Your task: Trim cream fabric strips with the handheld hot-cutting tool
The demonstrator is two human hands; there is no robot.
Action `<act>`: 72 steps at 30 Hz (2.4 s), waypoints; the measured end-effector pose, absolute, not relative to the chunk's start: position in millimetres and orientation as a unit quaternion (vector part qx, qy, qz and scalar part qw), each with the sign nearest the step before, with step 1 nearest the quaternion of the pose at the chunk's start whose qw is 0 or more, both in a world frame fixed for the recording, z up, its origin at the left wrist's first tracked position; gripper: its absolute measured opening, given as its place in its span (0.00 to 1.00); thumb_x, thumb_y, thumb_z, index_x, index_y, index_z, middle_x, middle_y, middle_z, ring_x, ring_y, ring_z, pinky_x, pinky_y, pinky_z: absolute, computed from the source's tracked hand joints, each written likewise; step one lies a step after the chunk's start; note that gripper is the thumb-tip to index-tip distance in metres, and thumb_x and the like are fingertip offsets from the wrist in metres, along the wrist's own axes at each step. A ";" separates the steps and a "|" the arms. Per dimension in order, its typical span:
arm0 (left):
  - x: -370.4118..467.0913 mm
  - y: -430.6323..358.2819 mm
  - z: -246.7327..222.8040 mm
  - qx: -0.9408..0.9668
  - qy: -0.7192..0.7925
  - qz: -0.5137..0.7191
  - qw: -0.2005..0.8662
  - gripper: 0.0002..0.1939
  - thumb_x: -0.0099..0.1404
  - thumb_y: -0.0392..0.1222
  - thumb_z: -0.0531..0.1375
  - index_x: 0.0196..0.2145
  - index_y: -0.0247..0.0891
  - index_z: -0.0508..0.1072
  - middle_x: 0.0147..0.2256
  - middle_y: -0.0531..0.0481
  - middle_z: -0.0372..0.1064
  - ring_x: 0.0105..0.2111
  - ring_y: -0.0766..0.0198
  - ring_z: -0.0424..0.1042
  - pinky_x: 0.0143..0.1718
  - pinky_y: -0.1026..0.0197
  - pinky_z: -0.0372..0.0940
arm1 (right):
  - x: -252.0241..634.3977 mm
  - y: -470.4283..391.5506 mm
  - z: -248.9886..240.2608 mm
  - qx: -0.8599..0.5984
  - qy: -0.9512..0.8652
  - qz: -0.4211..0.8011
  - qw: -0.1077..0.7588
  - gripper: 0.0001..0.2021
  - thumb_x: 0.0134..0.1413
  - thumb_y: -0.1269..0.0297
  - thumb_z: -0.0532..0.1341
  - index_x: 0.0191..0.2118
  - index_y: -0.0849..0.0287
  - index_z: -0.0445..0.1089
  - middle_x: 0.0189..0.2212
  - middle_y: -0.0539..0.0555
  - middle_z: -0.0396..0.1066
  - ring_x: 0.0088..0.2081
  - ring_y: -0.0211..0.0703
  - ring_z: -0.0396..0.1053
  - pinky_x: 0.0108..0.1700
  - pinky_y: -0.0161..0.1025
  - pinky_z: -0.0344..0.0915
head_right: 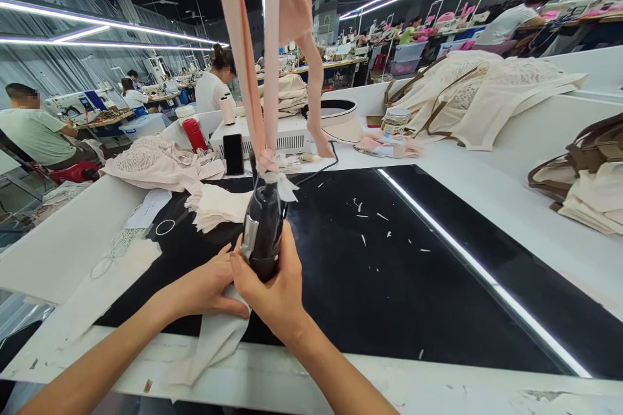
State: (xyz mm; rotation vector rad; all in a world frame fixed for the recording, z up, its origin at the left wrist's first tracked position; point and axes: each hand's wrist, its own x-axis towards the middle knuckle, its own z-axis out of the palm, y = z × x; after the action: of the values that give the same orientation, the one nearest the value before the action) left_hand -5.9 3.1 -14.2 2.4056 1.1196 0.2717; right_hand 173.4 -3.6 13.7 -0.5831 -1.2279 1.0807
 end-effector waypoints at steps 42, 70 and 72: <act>-11.4 -35.4 -21.7 0.876 0.427 0.225 0.009 0.13 0.75 0.29 0.52 0.52 0.37 0.72 0.51 0.45 0.74 0.51 0.61 0.75 0.55 0.59 0.72 | 206.3 -0.2 29.7 -0.257 -0.568 0.454 0.637 0.16 0.56 0.62 0.70 0.47 0.49 0.66 0.31 0.47 0.73 0.26 0.39 0.71 0.27 0.38 0.71; -5.9 -24.9 -35.9 0.878 0.402 0.258 0.022 0.14 0.79 0.38 0.50 0.49 0.36 0.75 0.49 0.44 0.76 0.50 0.60 0.77 0.51 0.60 0.75 | 206.0 9.0 32.2 -0.253 -0.541 0.455 0.660 0.19 0.57 0.57 0.70 0.52 0.47 0.67 0.29 0.48 0.70 0.26 0.42 0.70 0.30 0.44 0.72; -4.7 -25.6 -36.6 0.875 0.407 0.262 0.017 0.14 0.79 0.38 0.50 0.48 0.36 0.76 0.48 0.44 0.76 0.49 0.59 0.77 0.50 0.60 0.75 | 196.4 19.0 31.7 -0.242 -0.537 0.454 0.669 0.19 0.57 0.58 0.70 0.52 0.47 0.67 0.29 0.47 0.71 0.26 0.42 0.70 0.31 0.44 0.72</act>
State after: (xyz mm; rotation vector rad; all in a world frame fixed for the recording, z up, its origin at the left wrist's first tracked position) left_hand -4.7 -25.6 -36.6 2.7192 1.2654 0.8154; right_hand 196.4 19.0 31.7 -0.5454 -1.2112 1.0239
